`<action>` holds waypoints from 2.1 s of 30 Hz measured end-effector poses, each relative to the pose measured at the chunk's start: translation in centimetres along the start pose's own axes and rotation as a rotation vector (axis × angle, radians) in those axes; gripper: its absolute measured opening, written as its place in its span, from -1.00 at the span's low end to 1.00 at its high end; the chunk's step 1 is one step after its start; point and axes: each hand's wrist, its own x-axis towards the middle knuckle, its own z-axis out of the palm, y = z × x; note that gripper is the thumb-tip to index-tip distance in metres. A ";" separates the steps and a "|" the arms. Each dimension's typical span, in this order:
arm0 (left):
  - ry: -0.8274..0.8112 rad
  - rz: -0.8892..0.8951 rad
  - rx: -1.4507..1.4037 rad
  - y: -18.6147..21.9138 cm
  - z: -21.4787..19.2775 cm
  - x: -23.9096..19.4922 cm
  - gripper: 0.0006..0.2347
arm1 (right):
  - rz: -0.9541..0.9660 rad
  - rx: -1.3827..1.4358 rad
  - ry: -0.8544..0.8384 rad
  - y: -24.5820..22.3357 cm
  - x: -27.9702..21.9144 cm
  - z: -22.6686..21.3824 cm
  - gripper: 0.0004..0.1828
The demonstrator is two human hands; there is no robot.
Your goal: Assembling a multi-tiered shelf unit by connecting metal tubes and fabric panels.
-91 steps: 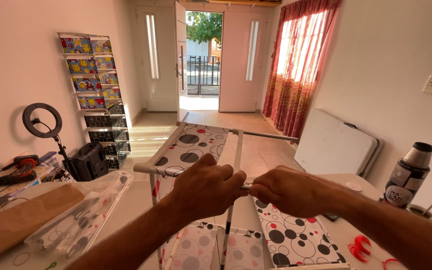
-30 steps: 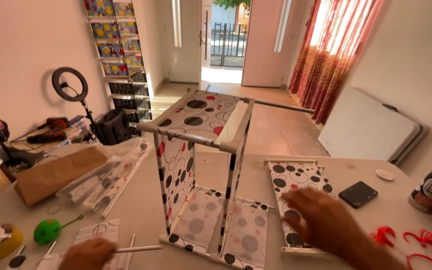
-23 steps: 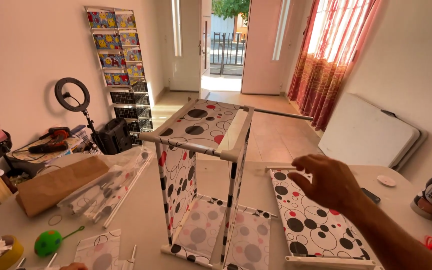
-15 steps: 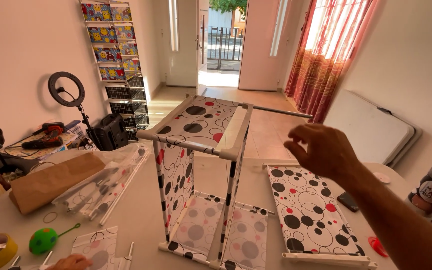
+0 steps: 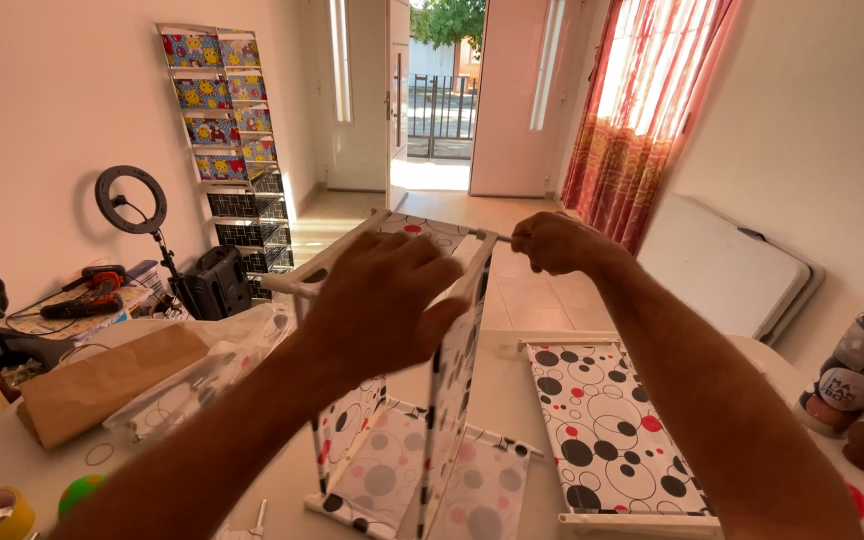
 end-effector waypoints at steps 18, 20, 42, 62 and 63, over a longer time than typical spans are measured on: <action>-1.078 -0.300 -0.045 -4.3 14.5 11.6 -0.57 | 0.049 -0.130 0.101 -3.1 -6.0 1.3 -0.50; -1.071 -0.301 -0.037 -4.2 14.0 11.6 -0.57 | 0.039 -0.273 0.170 -4.1 -8.6 1.4 -0.51; -1.072 -0.283 -0.017 -3.3 13.2 12.4 -0.57 | 0.049 -0.339 0.387 1.2 -10.9 2.0 -0.59; -0.547 -0.229 -0.673 17.8 10.2 -23.9 -0.62 | -0.093 1.487 0.375 -3.7 -32.9 28.5 -0.77; -0.580 -0.337 -0.697 18.1 11.8 -27.5 -0.64 | -0.065 1.622 0.281 -4.3 -33.7 30.5 -0.76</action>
